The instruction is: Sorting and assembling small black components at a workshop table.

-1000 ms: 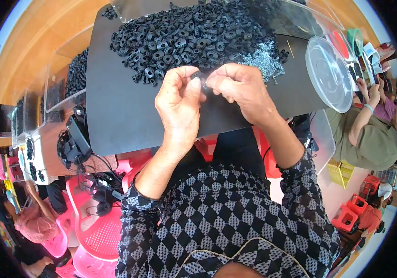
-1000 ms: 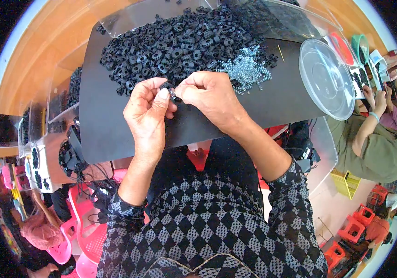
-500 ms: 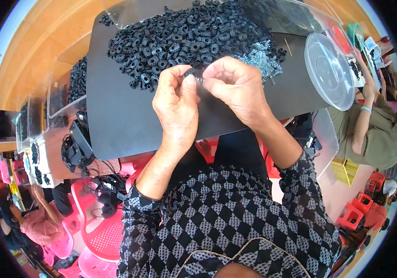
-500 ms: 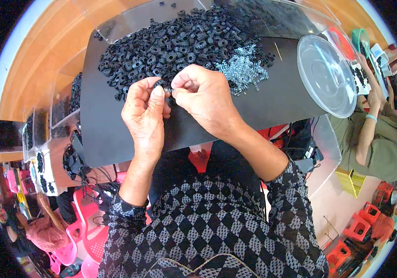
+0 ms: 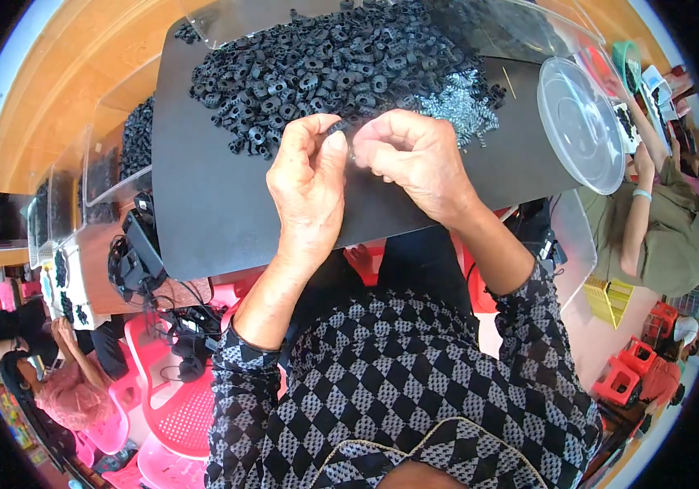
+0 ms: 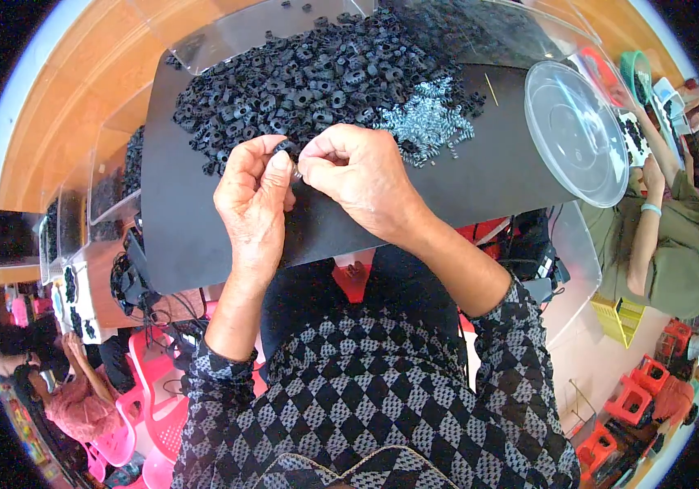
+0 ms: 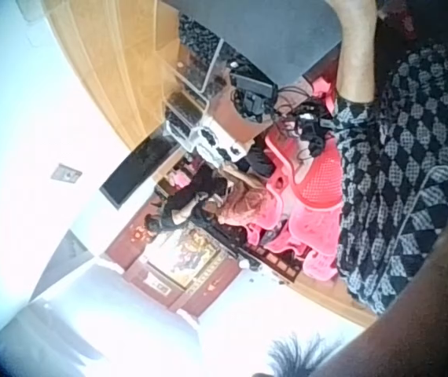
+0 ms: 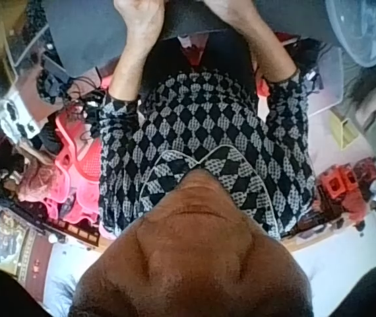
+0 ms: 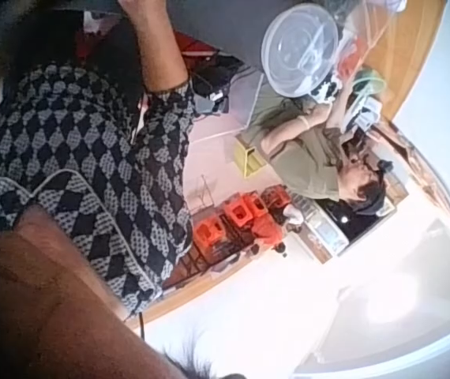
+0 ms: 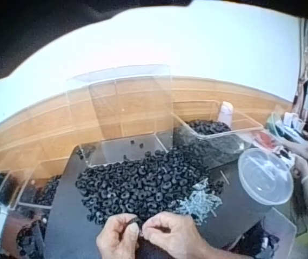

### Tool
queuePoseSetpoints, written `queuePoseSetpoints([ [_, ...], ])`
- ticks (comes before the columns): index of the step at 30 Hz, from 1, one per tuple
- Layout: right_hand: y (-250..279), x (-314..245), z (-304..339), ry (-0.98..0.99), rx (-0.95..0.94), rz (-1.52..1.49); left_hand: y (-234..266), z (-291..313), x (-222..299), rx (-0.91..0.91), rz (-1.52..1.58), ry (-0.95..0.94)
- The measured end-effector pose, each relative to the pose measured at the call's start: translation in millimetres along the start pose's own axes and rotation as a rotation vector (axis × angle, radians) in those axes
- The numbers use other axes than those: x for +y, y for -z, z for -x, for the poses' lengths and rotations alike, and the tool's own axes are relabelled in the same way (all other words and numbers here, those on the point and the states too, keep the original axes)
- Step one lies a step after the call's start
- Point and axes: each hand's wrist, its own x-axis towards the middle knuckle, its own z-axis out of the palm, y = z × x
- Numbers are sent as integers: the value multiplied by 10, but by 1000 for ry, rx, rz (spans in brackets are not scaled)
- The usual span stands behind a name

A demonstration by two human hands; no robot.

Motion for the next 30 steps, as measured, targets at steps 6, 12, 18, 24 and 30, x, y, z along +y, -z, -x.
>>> queuePoseSetpoints([
  [6, -38, 74, -7, 98, 150, 54, 29, 3, -18, 48, -142, -16],
  [12, 21, 120, -2, 186, 227, 261, 50, -36, -149, 88, -685, -582],
  [18, 35, 183, 11, 232, 221, 339, 100, -20, -129, 157, -583, -539],
  [24, 7, 84, 92, 220, 157, 186, 236, 102, -64, 10, 136, 106],
  [30, -40, -57, 122, 441, 46, 416, 283, 190, -34, -55, 301, 179],
])
